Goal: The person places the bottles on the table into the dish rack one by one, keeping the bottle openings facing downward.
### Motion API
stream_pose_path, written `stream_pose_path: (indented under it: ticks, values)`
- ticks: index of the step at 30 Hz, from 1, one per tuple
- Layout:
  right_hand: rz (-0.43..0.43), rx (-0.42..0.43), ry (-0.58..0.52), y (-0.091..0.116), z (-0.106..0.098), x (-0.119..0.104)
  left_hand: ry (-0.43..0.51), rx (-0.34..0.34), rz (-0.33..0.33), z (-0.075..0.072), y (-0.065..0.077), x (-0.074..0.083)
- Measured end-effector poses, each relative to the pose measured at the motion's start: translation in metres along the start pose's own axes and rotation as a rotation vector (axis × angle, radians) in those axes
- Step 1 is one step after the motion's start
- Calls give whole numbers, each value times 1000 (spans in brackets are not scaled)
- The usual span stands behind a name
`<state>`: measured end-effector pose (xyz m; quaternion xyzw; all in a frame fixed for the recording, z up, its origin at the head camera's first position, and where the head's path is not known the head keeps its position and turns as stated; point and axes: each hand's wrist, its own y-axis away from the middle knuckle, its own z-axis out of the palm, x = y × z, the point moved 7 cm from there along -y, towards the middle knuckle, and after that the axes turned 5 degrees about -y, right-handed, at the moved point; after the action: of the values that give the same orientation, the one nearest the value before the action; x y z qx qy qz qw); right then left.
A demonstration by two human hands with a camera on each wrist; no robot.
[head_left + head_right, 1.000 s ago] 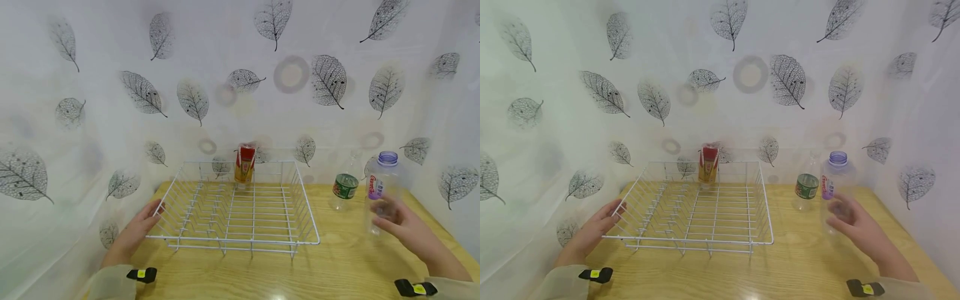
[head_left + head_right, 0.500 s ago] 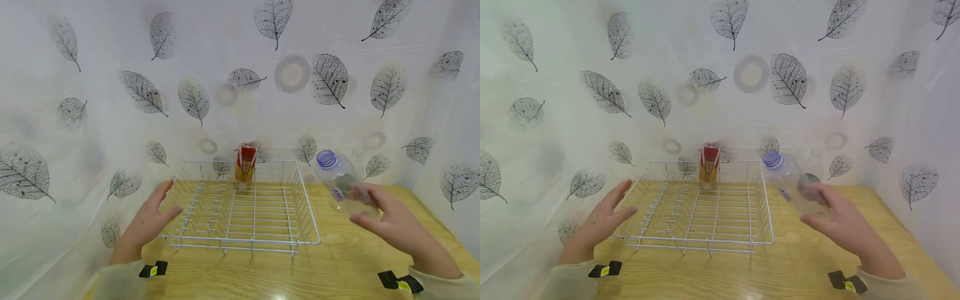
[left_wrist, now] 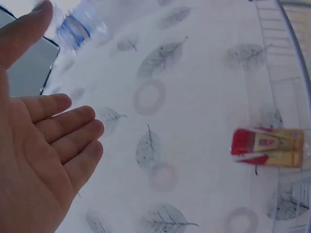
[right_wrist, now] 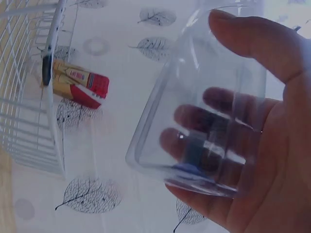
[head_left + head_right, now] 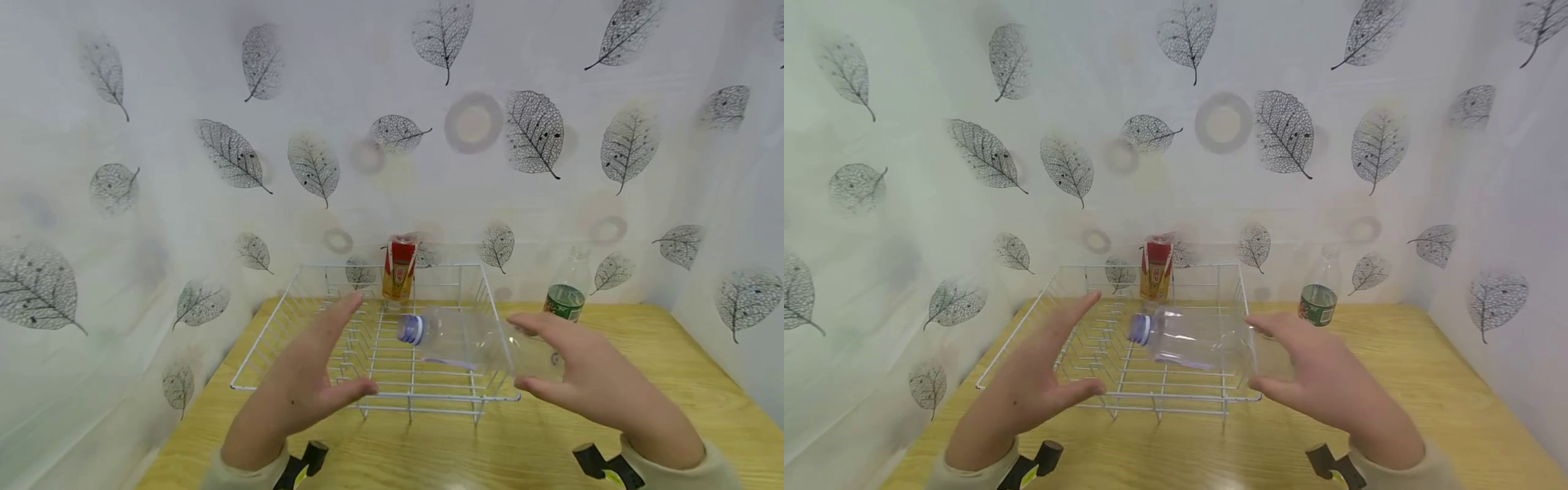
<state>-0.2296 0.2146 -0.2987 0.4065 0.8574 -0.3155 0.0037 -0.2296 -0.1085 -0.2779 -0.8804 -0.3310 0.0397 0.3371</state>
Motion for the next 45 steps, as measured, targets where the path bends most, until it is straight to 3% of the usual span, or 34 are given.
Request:
stream_pose_path:
  ticks: [4, 7, 14, 27, 37, 45]
  values:
    - [-36, -13, 77, -5, 6, -15, -105, 58, 125, 2, -5, 36]
    - [-63, 0, 146, -7, 12, -26, -182, 76, 170, 10, -7, 53]
    - [-132, 43, 217, -9, 27, -48, -326, -48, 199, 43, -9, 71]
    - [-195, -35, 179, -12, 57, -62, -418, -240, 106, 80, -4, 63]
    - [-195, -51, 177, -10, 64, -63, -437, -320, 99, 90, 0, 60]
    - [-210, -42, 110, -11, 58, -59, -356, -348, 79, 94, -1, 54]
